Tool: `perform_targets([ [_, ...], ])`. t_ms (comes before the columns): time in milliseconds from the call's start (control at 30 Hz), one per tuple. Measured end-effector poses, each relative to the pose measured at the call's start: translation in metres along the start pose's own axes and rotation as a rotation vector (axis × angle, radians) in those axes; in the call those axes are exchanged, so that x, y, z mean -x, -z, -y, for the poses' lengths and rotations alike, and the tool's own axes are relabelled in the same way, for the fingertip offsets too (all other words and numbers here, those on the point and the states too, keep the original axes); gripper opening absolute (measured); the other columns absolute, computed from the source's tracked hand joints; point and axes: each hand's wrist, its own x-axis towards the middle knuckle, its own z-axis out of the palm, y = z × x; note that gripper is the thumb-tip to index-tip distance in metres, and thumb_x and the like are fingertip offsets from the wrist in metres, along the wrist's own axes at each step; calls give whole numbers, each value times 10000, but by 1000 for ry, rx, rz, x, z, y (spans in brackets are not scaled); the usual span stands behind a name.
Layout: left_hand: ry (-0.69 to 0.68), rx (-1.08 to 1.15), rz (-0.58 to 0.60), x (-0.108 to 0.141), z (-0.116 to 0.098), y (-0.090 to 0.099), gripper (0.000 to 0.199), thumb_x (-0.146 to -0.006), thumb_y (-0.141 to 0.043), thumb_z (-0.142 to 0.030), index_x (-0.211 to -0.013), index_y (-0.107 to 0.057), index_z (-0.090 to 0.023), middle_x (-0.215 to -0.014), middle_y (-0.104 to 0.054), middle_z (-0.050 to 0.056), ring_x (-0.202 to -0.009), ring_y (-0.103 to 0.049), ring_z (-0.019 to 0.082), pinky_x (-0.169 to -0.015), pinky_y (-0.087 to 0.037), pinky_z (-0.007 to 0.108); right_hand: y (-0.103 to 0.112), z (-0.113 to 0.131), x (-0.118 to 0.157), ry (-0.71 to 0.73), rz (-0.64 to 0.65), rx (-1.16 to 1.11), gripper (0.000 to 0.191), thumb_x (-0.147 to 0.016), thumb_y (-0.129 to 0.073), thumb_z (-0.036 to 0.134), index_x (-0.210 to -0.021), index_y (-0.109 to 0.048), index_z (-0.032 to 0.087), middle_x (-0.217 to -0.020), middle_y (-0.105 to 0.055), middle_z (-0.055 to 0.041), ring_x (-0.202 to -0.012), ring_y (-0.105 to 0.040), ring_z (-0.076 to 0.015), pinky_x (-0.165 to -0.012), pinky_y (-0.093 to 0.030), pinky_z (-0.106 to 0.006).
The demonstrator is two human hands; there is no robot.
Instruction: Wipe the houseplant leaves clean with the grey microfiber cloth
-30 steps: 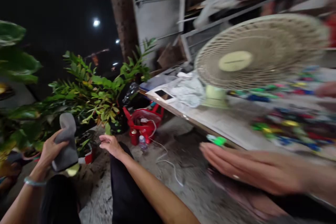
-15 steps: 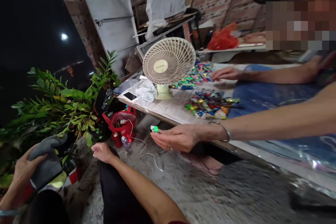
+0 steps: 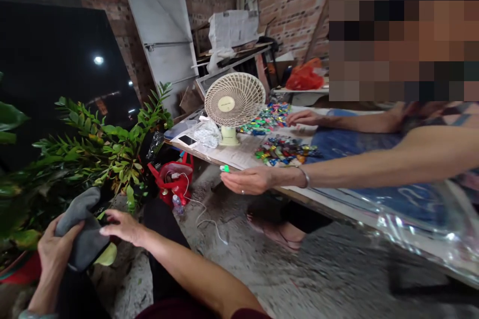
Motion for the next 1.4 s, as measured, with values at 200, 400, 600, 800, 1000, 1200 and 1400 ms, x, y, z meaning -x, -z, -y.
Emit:
perform_targets([
  [200,47,451,139,44,-5,-20,665,-690,-719,-561,-1232,-582,-200,-1159,-682,93,-1098,-635,313,-935,-518,397,-41,30,22,156,99,-2,800,-653,-816,275,-1401,-535,300,-1255,-701,-8,-1129,-647,-271,-973,-508,-392],
  [400,201,849,295,70,15,-41,451,-702,-796,-471,-1064,-652,-244,-967,-691,38,-921,-638,240,-815,-499,309,-38,-2,16,29,-109,-86,728,-605,-784,272,-1301,-570,241,-1211,-720,-73,-1113,-663,-310,-978,-498,-419],
  [600,251,1066,335,62,43,-45,424,-571,-890,-376,-892,-674,-204,-839,-670,11,-789,-613,188,-736,-470,274,-39,-22,0,-48,-108,-105,446,-585,-763,309,-1014,-692,208,-912,-767,-58,-880,-695,-310,-810,-539,-411],
  [800,384,1083,12,-9,86,-15,317,-698,-747,-470,-812,-617,-204,-753,-659,12,-660,-592,172,-600,-471,304,-50,42,-58,163,-125,-3,546,-561,-860,321,-1070,-694,218,-979,-768,-51,-900,-701,-277,-869,-548,-389],
  [1000,402,941,-130,-58,129,-20,150,-688,-745,-302,-750,-670,-189,-1100,-713,82,-1109,-606,291,-751,-495,324,-60,-2,-90,-188,-361,-291,500,-471,-862,386,-914,-698,222,-880,-780,-68,-886,-722,-327,-841,-587,-449],
  [1200,383,1011,57,-59,147,-35,334,-564,-844,-351,-805,-749,-141,-1019,-750,119,-1036,-666,324,-700,-550,325,-84,-1,-52,-235,-235,-309,466,-520,-868,419,-912,-720,215,-859,-792,-76,-862,-736,-338,-793,-598,-446],
  [1400,448,1243,22,-60,140,-38,366,-659,-798,-448,-871,-741,-156,-951,-790,91,-1032,-714,318,-859,-569,377,-123,72,-98,-55,48,-249,446,-556,-851,393,-924,-726,173,-854,-780,-46,-838,-719,-260,-773,-582,-354],
])
